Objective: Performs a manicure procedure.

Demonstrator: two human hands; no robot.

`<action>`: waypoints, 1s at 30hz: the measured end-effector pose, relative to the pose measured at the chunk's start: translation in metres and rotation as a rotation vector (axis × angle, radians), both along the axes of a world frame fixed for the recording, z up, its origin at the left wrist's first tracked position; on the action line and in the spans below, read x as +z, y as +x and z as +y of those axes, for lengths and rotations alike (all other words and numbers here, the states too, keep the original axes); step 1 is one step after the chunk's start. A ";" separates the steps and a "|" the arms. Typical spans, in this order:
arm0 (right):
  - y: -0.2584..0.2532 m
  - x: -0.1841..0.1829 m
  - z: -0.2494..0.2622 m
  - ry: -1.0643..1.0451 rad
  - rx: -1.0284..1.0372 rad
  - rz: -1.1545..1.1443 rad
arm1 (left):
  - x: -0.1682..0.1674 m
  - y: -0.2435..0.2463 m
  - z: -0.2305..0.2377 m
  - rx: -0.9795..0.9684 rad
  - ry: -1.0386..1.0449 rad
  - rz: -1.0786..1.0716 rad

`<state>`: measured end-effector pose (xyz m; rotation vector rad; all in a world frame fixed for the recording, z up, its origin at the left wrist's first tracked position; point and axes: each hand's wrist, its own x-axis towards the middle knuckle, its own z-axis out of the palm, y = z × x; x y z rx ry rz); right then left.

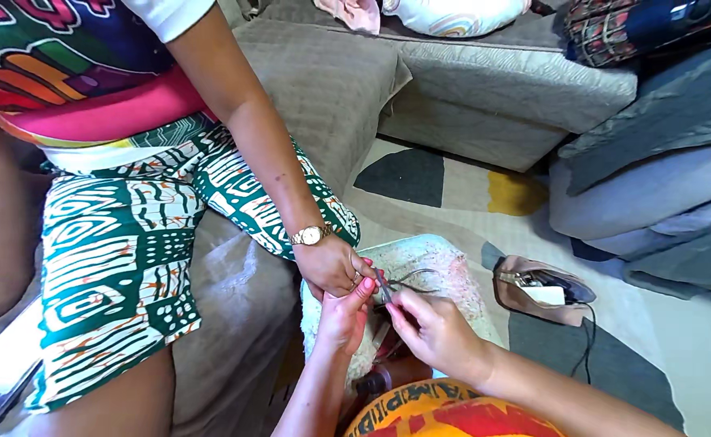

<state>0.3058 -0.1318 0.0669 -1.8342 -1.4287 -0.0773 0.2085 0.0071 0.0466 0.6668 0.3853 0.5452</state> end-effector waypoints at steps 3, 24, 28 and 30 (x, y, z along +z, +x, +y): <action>0.005 0.003 0.000 -0.008 0.008 -0.094 | 0.001 0.001 -0.001 -0.006 0.002 -0.002; 0.021 0.072 0.053 0.051 0.375 0.806 | 0.012 0.003 -0.007 0.094 -0.014 0.060; 0.030 0.069 0.100 0.117 0.179 0.758 | 0.006 0.003 -0.004 0.071 -0.018 0.063; 0.026 0.064 0.099 0.219 0.175 0.728 | 0.006 0.003 -0.003 0.071 -0.020 0.063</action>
